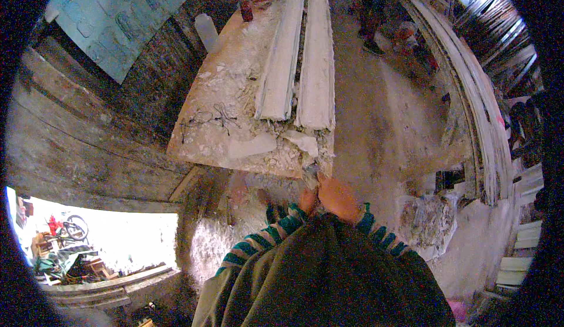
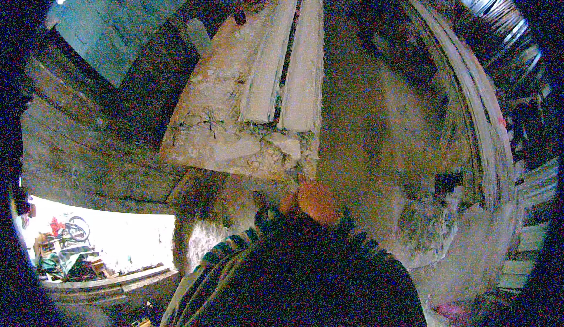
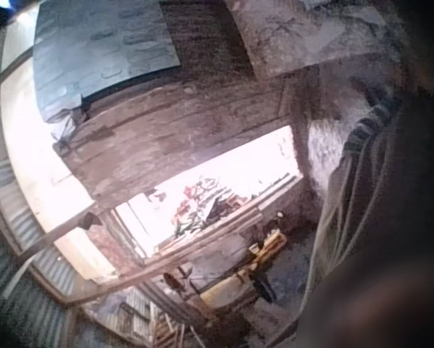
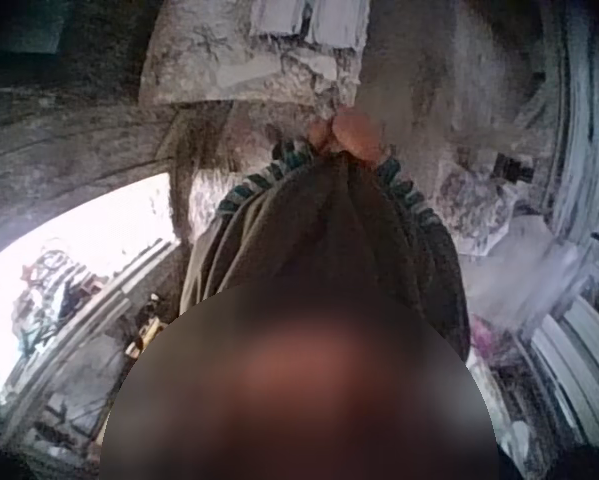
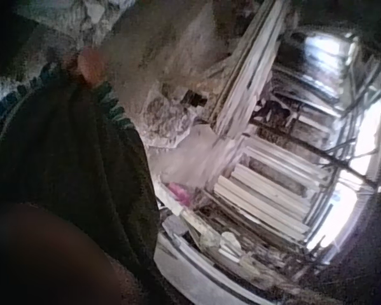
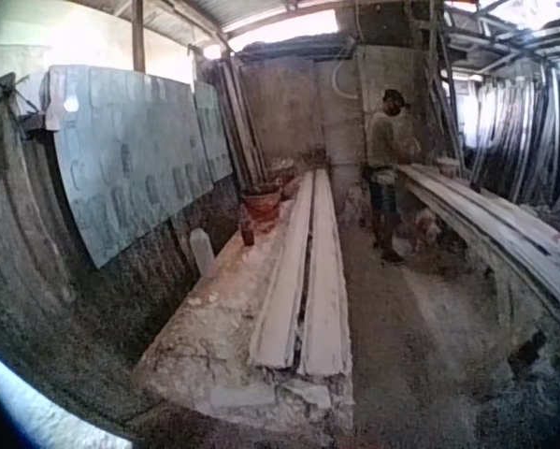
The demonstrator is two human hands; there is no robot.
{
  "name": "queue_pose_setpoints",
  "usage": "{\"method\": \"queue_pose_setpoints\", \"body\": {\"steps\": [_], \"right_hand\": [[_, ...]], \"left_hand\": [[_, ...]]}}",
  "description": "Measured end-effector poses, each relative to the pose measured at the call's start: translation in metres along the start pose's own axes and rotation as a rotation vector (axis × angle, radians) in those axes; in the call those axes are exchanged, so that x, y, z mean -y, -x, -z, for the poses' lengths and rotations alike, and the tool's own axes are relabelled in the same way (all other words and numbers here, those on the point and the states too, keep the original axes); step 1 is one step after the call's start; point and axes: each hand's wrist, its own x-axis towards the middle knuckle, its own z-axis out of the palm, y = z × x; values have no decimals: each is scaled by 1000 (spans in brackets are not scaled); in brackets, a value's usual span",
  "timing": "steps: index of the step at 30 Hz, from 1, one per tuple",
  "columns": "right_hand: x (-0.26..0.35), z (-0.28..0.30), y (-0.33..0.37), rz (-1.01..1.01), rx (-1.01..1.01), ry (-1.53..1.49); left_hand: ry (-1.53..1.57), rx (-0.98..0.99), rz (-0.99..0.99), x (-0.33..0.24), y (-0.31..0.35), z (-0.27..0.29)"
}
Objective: The person scrapes plaster or paint residue from a white rectangular panel using a metal scraper. They hold the panel with one hand and scrape with the other, repeatedly removing flakes and debris from the surface.
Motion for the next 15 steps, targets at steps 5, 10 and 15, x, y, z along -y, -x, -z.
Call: {"method": "queue_pose_setpoints", "body": {"steps": [5,10,15], "right_hand": [[6,8,2,38,30,120],[13,10,3,-34,53,161],[11,7,7,40,12,125]], "left_hand": [[-862,87,-283,13,-9,11],[164,63,16,25,-8,4],[-167,85,2,0,-7,8]]}}
